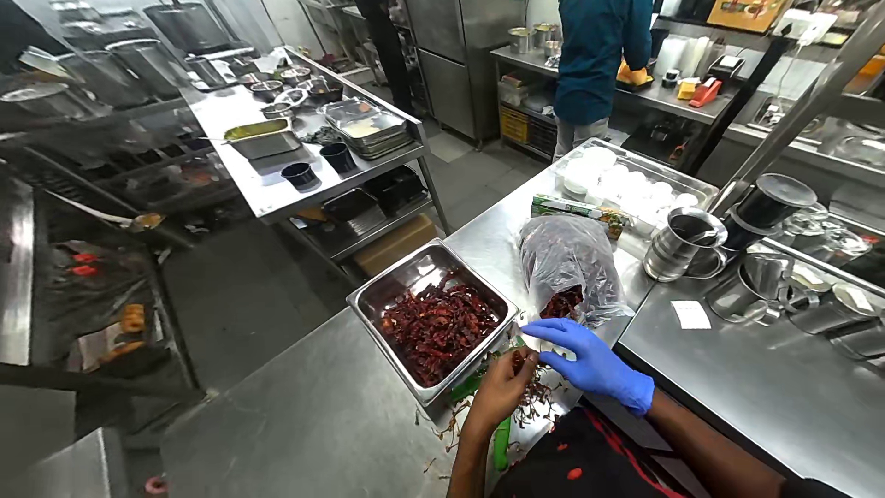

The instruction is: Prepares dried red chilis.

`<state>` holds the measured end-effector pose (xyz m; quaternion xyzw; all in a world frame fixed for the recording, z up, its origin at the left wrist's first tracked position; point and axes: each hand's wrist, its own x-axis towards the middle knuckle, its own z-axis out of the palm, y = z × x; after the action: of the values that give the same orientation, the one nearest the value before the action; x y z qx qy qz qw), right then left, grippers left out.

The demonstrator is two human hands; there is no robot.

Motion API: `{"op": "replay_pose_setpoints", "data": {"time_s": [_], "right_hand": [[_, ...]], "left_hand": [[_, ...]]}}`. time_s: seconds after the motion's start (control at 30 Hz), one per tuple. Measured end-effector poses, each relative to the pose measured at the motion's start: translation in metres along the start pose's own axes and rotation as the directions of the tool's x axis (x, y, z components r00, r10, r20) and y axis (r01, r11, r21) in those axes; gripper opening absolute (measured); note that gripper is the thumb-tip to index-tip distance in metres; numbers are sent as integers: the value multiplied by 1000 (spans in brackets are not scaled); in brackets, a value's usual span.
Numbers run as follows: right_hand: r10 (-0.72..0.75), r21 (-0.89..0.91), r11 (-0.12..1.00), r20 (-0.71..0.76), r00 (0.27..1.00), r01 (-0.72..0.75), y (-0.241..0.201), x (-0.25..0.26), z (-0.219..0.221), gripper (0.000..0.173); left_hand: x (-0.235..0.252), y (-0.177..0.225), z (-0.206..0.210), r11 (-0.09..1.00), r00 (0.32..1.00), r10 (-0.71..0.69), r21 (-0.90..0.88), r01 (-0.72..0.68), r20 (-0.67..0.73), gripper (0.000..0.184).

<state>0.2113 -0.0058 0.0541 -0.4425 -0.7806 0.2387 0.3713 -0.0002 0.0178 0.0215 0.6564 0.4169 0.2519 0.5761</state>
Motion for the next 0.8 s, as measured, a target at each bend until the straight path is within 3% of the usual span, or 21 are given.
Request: {"op": "replay_pose_setpoints", "data": {"time_s": [0.1,0.23,0.3,0.37,0.47,0.57,0.8], "right_hand": [[-87,44,996,195,977,80,4,11,2,39],[-99,67,994,137,986,90,13,13,10,12],[-66,58,997,108,992,60,17,11,9,12],[-11,19,1000,94,996,9,20,9,9,14],[24,-110,994,99,995,-13,20,8,8,17],[17,-173,985,121,993,5,16,9,9,21],[-6,-153,988,42,999,13,13,9,19,29]], "left_hand": [[-5,12,-3,989,993,-22,146,4,120,27],[-12,4,-9,999,965,-4,33,-5,263,31],[-18,4,-10,989,981,59,-143,-33,184,29],[-22,4,-8,982,996,85,-167,-84,2,29],[-25,6,-3,965,953,168,239,-107,-253,33],[-25,6,3,831,875,339,547,-106,-345,34],[-21,12,18,825,795,447,532,-190,-409,29]]}}
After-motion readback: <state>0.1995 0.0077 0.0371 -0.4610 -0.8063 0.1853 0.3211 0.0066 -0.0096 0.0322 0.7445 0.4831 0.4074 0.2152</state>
